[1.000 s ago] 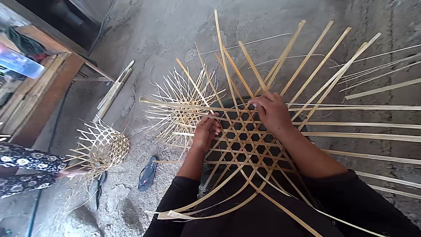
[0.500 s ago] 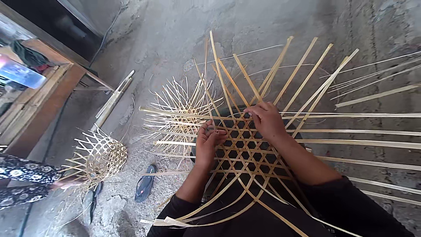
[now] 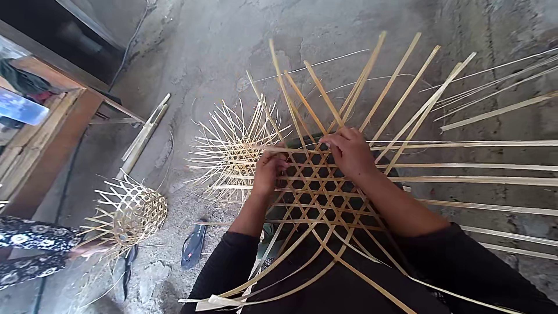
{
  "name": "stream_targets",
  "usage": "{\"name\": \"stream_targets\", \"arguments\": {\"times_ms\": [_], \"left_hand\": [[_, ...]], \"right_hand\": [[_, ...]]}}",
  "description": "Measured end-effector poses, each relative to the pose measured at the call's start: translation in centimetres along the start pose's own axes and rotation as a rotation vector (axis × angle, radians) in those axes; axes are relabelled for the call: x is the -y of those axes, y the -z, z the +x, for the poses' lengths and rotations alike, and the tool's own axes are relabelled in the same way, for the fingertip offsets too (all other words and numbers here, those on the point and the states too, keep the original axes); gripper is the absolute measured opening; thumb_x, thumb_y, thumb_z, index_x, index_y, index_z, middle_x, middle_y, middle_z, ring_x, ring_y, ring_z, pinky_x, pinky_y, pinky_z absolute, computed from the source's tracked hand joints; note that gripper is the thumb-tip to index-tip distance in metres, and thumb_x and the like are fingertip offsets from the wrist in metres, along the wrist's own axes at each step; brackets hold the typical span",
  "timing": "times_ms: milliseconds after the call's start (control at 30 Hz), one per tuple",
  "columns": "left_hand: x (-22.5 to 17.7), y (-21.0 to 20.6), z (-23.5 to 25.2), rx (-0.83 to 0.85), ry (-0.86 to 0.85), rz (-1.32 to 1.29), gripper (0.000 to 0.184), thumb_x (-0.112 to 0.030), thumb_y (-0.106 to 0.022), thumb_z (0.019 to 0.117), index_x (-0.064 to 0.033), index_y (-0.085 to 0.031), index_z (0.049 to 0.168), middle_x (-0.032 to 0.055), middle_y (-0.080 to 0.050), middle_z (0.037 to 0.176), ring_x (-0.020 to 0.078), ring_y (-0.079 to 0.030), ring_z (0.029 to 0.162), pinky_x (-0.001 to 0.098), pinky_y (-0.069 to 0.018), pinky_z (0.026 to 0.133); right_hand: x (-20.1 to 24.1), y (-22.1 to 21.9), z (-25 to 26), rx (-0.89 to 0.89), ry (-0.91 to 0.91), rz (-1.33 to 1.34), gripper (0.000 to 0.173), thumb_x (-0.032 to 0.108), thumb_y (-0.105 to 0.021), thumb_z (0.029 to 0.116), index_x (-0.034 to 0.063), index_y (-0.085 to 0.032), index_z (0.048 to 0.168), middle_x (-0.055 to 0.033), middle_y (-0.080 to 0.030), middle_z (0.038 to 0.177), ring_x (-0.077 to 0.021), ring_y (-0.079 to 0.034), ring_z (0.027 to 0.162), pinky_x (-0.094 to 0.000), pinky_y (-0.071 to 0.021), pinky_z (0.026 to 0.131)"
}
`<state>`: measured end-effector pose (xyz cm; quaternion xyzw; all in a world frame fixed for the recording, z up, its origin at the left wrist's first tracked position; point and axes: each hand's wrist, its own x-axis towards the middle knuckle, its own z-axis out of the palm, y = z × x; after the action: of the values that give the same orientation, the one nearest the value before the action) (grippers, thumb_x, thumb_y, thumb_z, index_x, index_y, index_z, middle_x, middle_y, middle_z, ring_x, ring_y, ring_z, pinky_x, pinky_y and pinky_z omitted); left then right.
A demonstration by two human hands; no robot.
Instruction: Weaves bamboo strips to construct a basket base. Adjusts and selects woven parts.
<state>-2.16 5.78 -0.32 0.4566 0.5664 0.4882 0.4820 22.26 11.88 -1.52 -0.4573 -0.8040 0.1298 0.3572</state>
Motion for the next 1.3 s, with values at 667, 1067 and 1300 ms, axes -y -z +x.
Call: {"name": "stream_targets", "arguments": {"times_ms": [667,1067,1300], "left_hand": [[-1.8,-1.2,0.7,-0.188,-0.051,0.467,0.024,-0.018,-0.063,0.1034,-0.0017,-0.071,0.118,0.0057,-0.078,0.09,0.0131,-0.076,0.075,0.0333,-0.0665,0.072],[-8.6,-4.7,4.7,0.355,-0.333,1.066,0.034,-0.014,-0.07,0.0956,-0.0083,-0.069,0.129,0.0205,-0.065,0.126,0.0362,-0.065,0.116,0.0563,-0.0524,0.099],[-9.4,-5.4,5.9,0.575,-0.284,1.153,0.029,-0.013,-0.045,0.1088,-0.0049,-0.059,0.132,0.0217,-0.07,0.104,0.0373,-0.071,0.09,0.057,-0.0568,0.084]], "right_hand": [[0.1,-0.1,-0.1,0.003,0.014,-0.015,0.025,0.015,-0.053,0.1055,0.0154,-0.077,0.114,-0.0125,-0.07,0.107,-0.0328,-0.065,0.105,-0.0479,-0.0538,0.092],[2.7,3.4,2.4,0.145,-0.089,0.023,0.049,0.006,-0.066,0.0975,0.0092,-0.055,0.145,-0.02,-0.068,0.116,-0.0375,-0.067,0.109,-0.0561,-0.0542,0.096],[5.2,6.9,0.5,0.227,0.151,-0.179,0.025,0.014,-0.062,0.1008,0.0085,-0.07,0.124,-0.0184,-0.069,0.119,-0.0395,-0.064,0.116,-0.0575,-0.0511,0.1]]}}
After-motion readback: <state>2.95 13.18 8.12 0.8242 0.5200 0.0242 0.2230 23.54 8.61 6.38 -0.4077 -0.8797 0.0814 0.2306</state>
